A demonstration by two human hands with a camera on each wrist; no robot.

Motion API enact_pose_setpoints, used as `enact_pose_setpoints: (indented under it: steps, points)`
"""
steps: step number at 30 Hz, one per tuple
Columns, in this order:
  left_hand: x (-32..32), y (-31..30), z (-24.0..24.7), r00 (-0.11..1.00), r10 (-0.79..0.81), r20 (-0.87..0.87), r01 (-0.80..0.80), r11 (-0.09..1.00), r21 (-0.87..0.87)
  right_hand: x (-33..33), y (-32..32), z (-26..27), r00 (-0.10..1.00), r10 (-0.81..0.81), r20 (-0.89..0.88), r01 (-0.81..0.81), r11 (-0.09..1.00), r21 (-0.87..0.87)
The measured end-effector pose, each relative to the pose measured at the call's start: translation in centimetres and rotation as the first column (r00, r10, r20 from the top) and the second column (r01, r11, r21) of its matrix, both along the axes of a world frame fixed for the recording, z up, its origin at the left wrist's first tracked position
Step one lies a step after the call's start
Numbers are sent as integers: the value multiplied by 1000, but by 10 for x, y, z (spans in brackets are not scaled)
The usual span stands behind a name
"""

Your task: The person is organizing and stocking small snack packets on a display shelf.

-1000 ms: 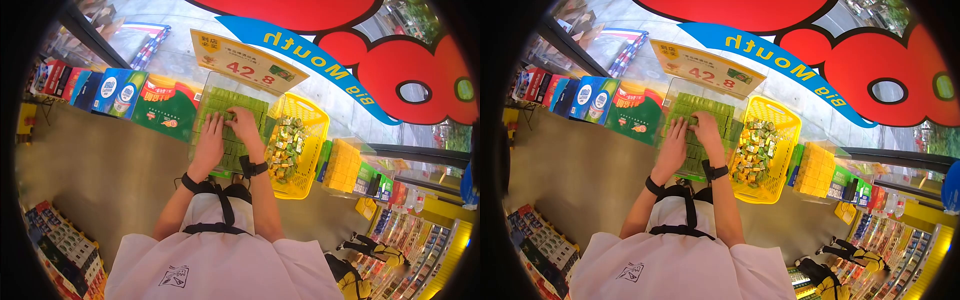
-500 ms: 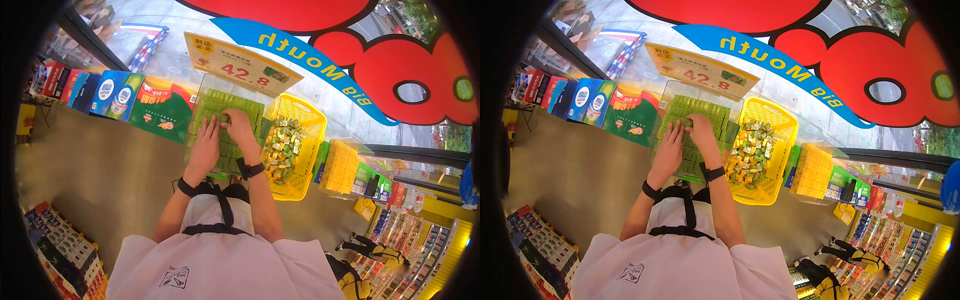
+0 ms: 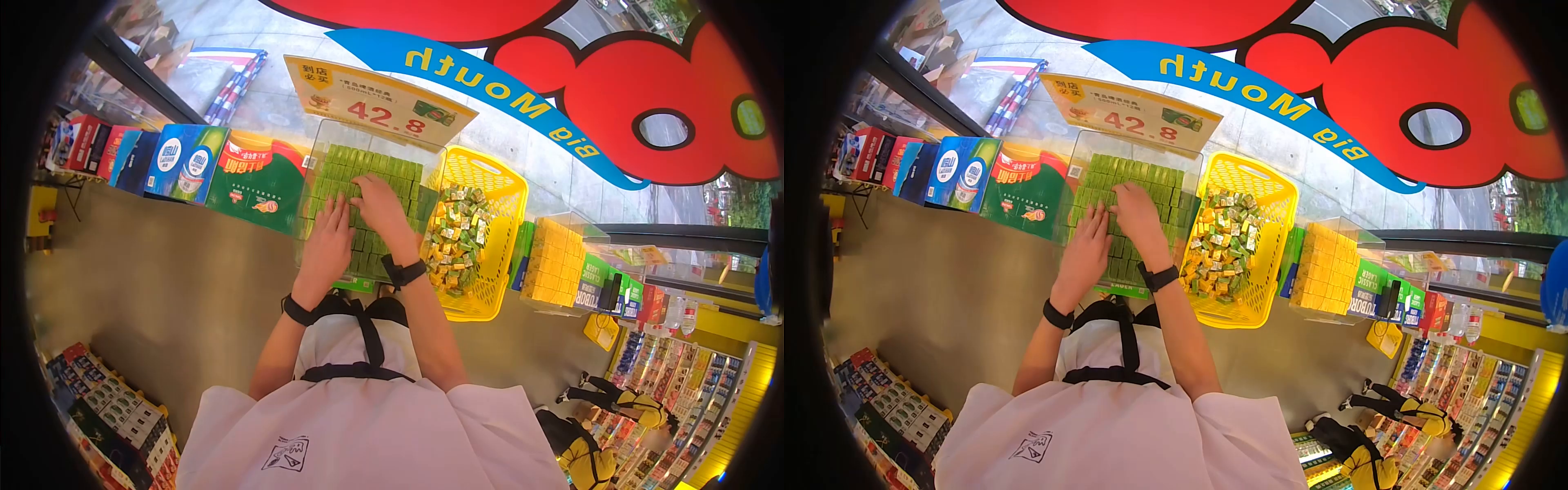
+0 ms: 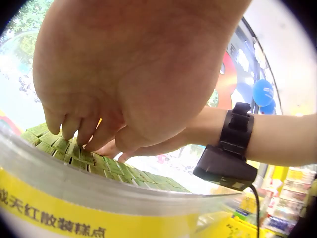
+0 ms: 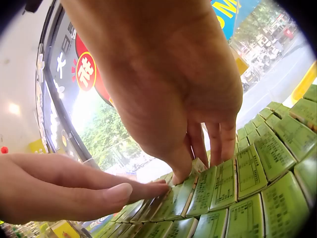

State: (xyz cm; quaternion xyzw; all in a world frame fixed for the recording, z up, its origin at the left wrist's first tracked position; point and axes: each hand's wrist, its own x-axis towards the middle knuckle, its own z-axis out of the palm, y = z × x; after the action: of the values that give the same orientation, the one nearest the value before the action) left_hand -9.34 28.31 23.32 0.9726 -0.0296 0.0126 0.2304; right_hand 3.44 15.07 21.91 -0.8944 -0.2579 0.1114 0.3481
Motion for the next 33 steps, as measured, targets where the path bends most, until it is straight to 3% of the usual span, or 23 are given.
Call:
enact_pose_setpoints:
  steps: [7,16,18,33]
  points:
    - [-10,-6,-2,1000,6,15,-5,998,-63,-4,-5,-2,997,32,73,-33,999,1]
    - [-15,-9,-1,999,16,32,-15,1000,-26,-8,-3,-8,976,55,210,-55,998,-4]
    - [-18,-15,-3,998,-70,9,70,997,29,-8,-2,-10,975,62,212,-61,998,-14]
    - [-31,-21,-8,995,-41,96,39,999,21,-11,-5,-14,951,73,300,-70,997,-21]
